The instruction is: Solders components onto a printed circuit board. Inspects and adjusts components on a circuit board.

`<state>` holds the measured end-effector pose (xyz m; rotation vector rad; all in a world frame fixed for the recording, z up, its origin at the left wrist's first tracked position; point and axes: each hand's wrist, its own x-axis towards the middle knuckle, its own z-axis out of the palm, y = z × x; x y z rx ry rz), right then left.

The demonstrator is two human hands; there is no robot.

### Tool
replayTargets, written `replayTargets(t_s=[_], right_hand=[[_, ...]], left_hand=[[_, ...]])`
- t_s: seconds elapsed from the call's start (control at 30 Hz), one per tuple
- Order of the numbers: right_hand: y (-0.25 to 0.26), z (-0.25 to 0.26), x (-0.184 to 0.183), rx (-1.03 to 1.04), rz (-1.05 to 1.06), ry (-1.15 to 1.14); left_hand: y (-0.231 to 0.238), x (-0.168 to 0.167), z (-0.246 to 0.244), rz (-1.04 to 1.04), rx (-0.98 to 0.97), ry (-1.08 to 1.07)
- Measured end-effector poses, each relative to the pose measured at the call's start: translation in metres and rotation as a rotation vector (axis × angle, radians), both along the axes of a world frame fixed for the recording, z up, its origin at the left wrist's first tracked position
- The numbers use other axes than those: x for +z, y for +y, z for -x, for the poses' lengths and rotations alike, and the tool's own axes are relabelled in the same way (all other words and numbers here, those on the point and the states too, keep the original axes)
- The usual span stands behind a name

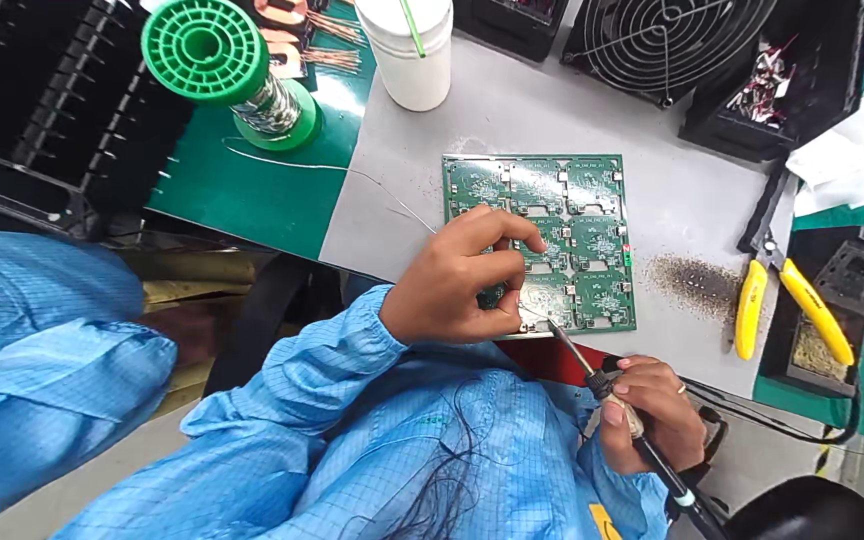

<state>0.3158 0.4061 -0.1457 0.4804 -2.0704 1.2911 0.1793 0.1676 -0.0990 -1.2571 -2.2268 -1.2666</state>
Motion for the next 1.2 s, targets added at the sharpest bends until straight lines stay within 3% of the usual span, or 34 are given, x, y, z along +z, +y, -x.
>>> replayTargets(t_s=[0.63,0.87,1.2], right_hand=[[-0.002,0.0,0.0,-0.013,0.021,-0.001],[0.009,-0.002,0.0,-0.063,0.09,0.039],[0.02,-0.005,-0.004,-0.13,0.209,0.048]], left_hand=[[0.003,-0.001,0.0,0.067,-0.016,0.008],[0.006,0.003,-0.003,0.003,0.052,-0.003],[0.031,0.01,-0.006,0.186,0.007,0.021]])
